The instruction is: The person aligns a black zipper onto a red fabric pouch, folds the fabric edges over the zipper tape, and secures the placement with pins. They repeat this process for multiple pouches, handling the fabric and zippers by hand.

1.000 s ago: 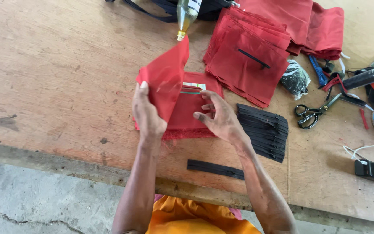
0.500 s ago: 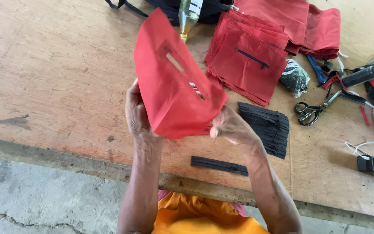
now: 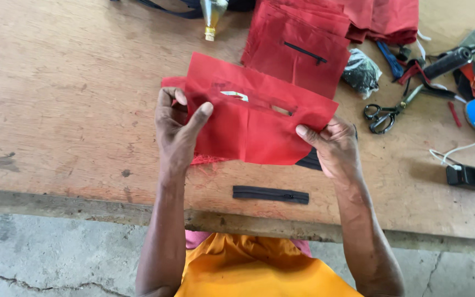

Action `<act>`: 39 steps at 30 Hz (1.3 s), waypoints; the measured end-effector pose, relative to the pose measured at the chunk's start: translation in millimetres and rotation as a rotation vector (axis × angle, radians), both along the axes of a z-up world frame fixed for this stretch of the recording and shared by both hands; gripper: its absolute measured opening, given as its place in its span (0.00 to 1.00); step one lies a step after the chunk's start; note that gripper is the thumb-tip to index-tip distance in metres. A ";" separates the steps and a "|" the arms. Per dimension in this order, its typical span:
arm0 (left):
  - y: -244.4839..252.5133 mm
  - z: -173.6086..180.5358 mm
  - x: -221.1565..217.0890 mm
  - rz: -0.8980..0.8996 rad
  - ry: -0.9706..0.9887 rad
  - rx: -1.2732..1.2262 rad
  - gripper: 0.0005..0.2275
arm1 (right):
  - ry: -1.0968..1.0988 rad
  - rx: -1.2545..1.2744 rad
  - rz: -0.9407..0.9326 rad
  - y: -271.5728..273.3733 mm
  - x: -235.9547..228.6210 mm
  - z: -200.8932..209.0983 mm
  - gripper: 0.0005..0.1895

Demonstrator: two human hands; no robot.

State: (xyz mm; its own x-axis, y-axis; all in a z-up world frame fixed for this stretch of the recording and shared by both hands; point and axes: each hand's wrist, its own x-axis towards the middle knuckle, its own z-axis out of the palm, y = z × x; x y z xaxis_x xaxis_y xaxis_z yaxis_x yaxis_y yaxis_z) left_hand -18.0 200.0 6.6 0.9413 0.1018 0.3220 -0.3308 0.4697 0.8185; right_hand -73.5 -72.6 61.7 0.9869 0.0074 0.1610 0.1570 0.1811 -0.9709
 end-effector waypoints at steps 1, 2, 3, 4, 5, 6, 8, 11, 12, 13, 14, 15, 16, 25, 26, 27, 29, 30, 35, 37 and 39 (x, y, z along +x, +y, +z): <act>-4.1 5.0 -1.7 0.053 -0.026 0.115 0.16 | 0.026 0.012 -0.006 -6.1 -3.7 -0.9 0.15; -6.8 12.0 -5.8 0.065 -0.111 0.245 0.13 | 0.022 0.005 -0.028 -11.4 -7.5 -2.7 0.15; -9.0 21.1 -10.6 0.076 -0.198 0.374 0.11 | 0.018 -0.003 -0.050 -16.7 -10.3 -4.4 0.14; -11.3 31.2 -15.3 0.083 -0.286 0.503 0.09 | 0.014 -0.011 -0.073 -21.8 -13.5 -6.3 0.14; -14.8 41.4 -20.0 0.070 -0.305 0.549 0.09 | -0.012 -0.068 -0.132 -26.1 -16.2 -6.9 0.13; -18.7 51.4 -23.9 0.062 -0.326 0.595 0.11 | -0.040 -0.125 -0.188 -28.8 -17.1 -6.1 0.13; -26.5 64.4 -28.3 0.024 -0.276 0.649 0.14 | -0.079 -0.217 -0.253 -36.2 -24.1 -9.5 0.12; -36.8 64.1 -29.7 -0.037 -0.134 0.617 0.15 | -0.091 -0.237 -0.274 -57.5 -36.7 -18.6 0.12; -42.7 59.5 -28.0 -0.046 -0.137 0.570 0.12 | -0.080 -0.189 -0.279 -58.6 -37.1 -14.7 0.14; -47.5 53.8 -27.3 -0.054 -0.140 0.523 0.11 | -0.069 -0.141 -0.285 -59.5 -38.2 -11.6 0.15; -50.9 48.1 -28.3 -0.070 -0.111 0.520 0.10 | -0.064 -0.140 -0.288 -60.6 -41.4 -9.4 0.14; -53.4 43.7 -29.3 -0.085 -0.082 0.517 0.10 | -0.058 -0.139 -0.291 -62.3 -44.8 -8.0 0.12; -55.1 42.0 -28.9 -0.100 -0.057 0.515 0.10 | -0.057 -0.138 -0.296 -64.4 -46.8 -7.3 0.10; -53.3 73.7 -61.1 -0.197 -0.312 0.752 0.08 | -0.210 -0.536 -0.377 -103.3 -95.4 -19.7 0.06; -51.2 77.5 -68.7 -0.176 -0.302 0.792 0.08 | -0.147 -0.648 -0.410 -108.3 -105.0 -15.6 0.06; -46.9 82.1 -79.4 -0.157 -0.292 0.832 0.07 | -0.083 -0.761 -0.441 -111.7 -118.0 -9.7 0.06; -38.8 91.6 -101.8 -0.138 -0.335 0.845 0.09 | -0.050 -0.835 -0.442 -107.0 -145.1 0.6 0.08; -34.6 96.7 -113.4 -0.141 -0.386 0.821 0.11 | -0.081 -0.795 -0.415 -105.5 -161.0 10.8 0.10; -26.8 99.2 -160.1 -0.152 0.010 0.770 0.20 | -0.052 -0.650 -0.296 -91.1 -193.6 7.5 0.07; -30.0 72.4 -154.3 -0.123 0.006 0.879 0.17 | -0.003 -0.775 -0.307 -87.3 -187.4 -23.7 0.07; -34.4 42.4 -145.5 -0.103 0.031 0.965 0.11 | 0.033 -0.750 -0.272 -77.1 -176.3 -57.5 0.06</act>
State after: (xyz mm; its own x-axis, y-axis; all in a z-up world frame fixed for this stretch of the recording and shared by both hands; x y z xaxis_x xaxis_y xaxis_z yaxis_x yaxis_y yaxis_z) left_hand -163.5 165.6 48.9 0.9403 -0.2765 0.1983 -0.2970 -0.3827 0.8748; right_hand -249.8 -149.8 4.2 0.9738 -0.1396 0.1796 0.0710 -0.5632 -0.8233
